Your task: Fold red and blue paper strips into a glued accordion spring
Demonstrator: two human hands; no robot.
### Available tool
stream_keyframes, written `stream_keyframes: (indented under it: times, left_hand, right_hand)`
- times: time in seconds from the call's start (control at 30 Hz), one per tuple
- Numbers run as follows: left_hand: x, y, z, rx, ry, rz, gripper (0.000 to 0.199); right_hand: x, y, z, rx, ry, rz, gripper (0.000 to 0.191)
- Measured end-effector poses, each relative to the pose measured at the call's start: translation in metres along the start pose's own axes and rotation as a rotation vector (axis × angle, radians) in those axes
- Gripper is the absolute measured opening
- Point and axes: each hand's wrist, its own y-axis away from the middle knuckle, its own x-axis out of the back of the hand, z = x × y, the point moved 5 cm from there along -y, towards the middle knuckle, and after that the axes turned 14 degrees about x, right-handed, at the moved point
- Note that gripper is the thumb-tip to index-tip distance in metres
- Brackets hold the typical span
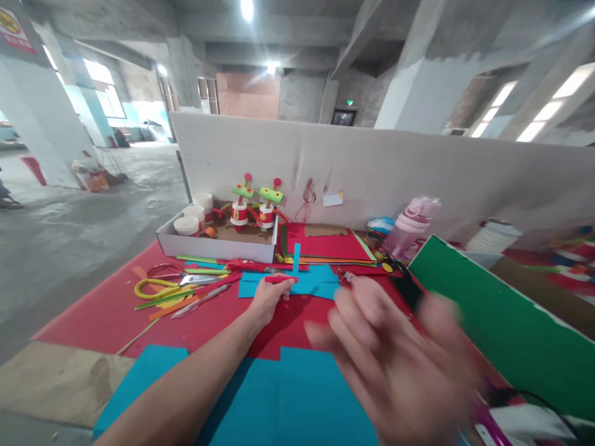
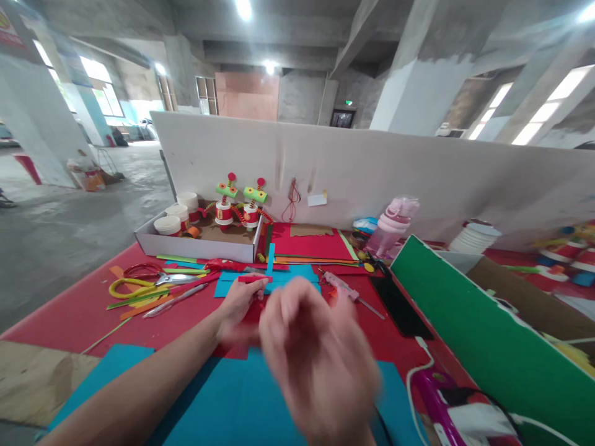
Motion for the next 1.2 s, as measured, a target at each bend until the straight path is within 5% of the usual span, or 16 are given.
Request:
stream_keyframes:
  times: [0.17, 0.37, 0.47, 0.63, 1.2]
  left_hand:
    - [0.000, 0.001, 0.002, 0.005, 0.036, 0.018, 0.026]
    - [-0.004, 0.001, 0.002, 0.021, 0.031, 0.013, 0.029]
    - [-0.005, 0.004, 0.003, 0.005, 0.037, 0.004, 0.032]
    - [-0.002, 0.004, 0.004, -0.011, -0.025, 0.012, 0.035]
    - [0.002, 0.001, 0.003, -0.021, -0.065, 0.060, 0.034]
  right_hand:
    - [0.058, -0.065, 0.082, 0.141, 0.446, 0.196, 0.031]
    - [0.095, -0.059, 0.142, -0.056, 0.572, -0.057, 0.033]
    - [0.096, -0.057, 0.148, -0.032, 0.554, -0.127, 0.028]
    - [0.104, -0.062, 0.146, -0.005, 0.595, -0.052, 0.026]
    - [0.110, -0.058, 0.153, -0.215, 0.406, 0.046, 0.038]
